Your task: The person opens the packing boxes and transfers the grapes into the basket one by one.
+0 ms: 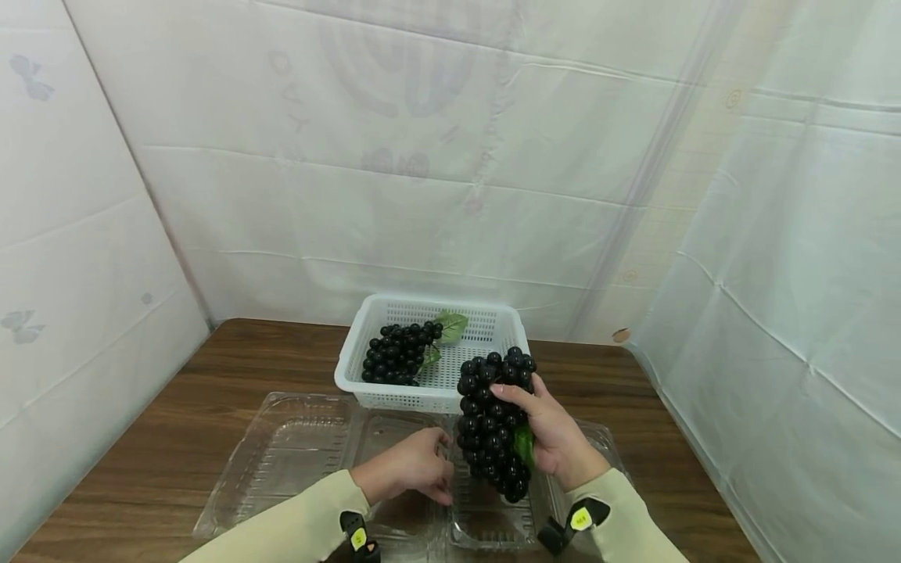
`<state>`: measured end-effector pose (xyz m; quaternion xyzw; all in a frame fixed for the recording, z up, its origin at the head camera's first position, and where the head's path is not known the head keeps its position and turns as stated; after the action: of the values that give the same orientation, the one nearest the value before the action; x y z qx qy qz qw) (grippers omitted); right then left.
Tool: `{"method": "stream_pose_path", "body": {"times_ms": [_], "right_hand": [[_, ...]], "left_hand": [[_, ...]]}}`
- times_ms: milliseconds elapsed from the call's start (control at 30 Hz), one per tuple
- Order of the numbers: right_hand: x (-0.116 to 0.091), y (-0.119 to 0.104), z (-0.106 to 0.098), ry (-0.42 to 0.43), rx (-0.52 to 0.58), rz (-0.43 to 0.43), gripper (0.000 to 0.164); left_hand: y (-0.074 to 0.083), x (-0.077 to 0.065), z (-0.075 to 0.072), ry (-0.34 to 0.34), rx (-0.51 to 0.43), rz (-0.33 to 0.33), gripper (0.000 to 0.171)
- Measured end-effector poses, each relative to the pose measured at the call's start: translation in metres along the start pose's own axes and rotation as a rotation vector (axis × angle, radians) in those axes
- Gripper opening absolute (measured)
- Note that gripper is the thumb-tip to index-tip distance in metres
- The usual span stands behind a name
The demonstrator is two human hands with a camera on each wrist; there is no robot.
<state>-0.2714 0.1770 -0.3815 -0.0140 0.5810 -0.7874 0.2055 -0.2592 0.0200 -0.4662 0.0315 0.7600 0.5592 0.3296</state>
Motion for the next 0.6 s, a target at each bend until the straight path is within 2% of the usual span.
{"method": "stream_pose_path", "body": {"times_ms": [300, 333, 433, 533, 600], "right_hand": [[0.020, -0.028, -0.002, 0.038, -0.002, -0.050, 0.053], [0.023, -0.031, -0.003, 0.048, -0.002, -0.053, 0.057], [0.030, -0.041, -0.006, 0.086, -0.001, -0.060, 0.083], [0.038, -0.049, -0.007, 0.115, 0.003, -0.062, 0.100], [0.044, -0.053, -0.008, 0.137, 0.000, -0.059, 0.104]], "left_hand": [[0.000, 0.000, 0.000, 0.004, 0.008, -0.007, 0.054], [0.000, 0.000, 0.000, 0.005, 0.007, -0.005, 0.054], [0.000, 0.000, 0.000, 0.007, 0.006, -0.002, 0.056], [0.001, -0.001, 0.000, 0.014, 0.001, 0.002, 0.056], [0.001, -0.002, 0.000, 0.017, -0.002, 0.002, 0.057]]}}
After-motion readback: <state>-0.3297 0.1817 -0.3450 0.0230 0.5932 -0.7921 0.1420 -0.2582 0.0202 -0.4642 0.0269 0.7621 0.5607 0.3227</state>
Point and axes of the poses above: each hand's wrist, its own x-axis towards the middle knuckle, its own z-axis out of the palm, y = z × x, the point moved 8 cm from there along x, towards the middle knuckle, and after that the axes turned 4 degrees about -z, right-handed, at the moved point
